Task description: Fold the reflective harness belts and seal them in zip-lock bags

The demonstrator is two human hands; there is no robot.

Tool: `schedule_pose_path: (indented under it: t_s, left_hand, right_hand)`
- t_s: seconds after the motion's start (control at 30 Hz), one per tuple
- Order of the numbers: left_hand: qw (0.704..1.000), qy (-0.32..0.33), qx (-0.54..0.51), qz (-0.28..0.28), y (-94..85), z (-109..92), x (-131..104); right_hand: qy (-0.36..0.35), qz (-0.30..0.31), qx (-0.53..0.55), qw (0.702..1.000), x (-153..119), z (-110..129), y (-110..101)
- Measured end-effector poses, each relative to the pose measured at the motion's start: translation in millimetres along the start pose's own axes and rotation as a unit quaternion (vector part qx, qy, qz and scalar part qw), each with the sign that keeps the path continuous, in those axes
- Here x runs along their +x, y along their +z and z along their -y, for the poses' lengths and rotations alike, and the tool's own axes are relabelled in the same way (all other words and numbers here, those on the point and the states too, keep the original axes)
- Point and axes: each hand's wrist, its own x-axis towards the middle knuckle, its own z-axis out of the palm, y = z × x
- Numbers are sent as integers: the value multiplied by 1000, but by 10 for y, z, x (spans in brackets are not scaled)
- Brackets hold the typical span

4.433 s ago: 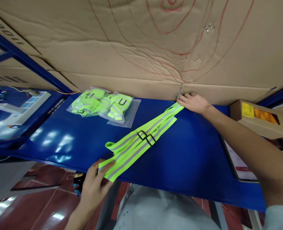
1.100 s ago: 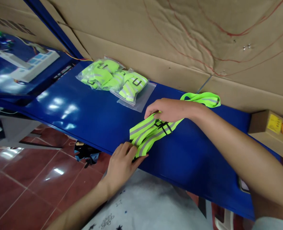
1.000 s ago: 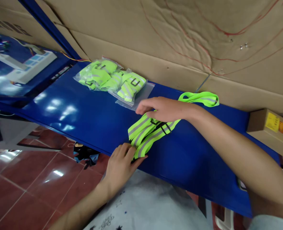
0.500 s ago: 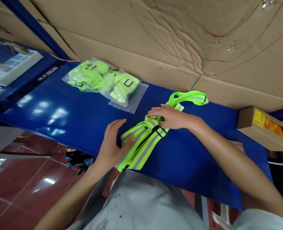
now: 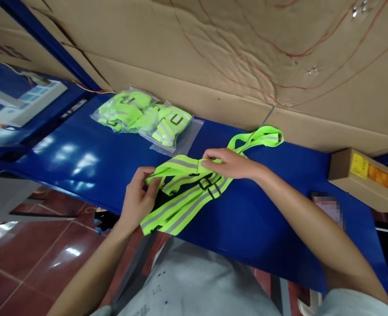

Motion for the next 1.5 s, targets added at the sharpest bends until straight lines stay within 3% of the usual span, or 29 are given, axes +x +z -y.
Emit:
schedule_pose_path:
  t_s: [0.1, 0.2, 0.37, 0.47, 0.57, 0.67, 0.73, 0.83, 0.9, 0.97, 1.03, 1.13, 1.3, 1.5]
  left_hand:
    - [996, 21, 81, -4, -70, 49, -1]
    - [995, 17, 101, 4, -119, 93, -10]
    - [993, 42, 105, 29, -168, 146, 9]
    - [991, 70, 99, 56, -190, 151, 35]
    - [993, 53, 64, 83, -212, 147, 37]
    - [997, 23, 18, 76, -233, 161, 16]
    - [997, 20, 21, 66, -259, 182, -8]
    - [995, 35, 70, 63, -344, 177, -79]
    - [991, 59, 111, 56, -414, 111, -168]
    - [984, 88, 151, 34, -449, -6, -287]
    - [975, 113, 189, 16, -408, -133, -409]
    - [954, 161, 249, 31, -195, -235, -531]
    - [930, 181, 316, 54, 153, -112, -547]
    - [924, 183, 331, 56, 137, -42, -529]
  right_hand:
    - [26, -17, -67, 997, 17, 12, 38]
    - [8, -58, -128, 990, 43, -9, 78]
    - [-78, -57, -107, 990, 64, 3, 6]
    - [-29, -85, -94, 991, 89, 38, -62]
    - [45, -61, -46, 996, 161, 6, -122]
    - [75, -56, -52, 994, 250, -76, -164]
    - [72, -58, -104, 990, 276, -104, -174]
    - [51, 7, -139, 989, 216, -88, -186]
    - [36, 35, -133, 990, 116, -96, -229]
    - [33, 21, -147, 988, -6, -166, -316]
    - [42, -14, -194, 980, -129, -297, -429]
    - [74, -48, -283, 955, -281, -519, -577]
    - [104, -59, -375, 919, -453, -724, -701]
    - [202, -82, -352, 910, -618, -989, -870]
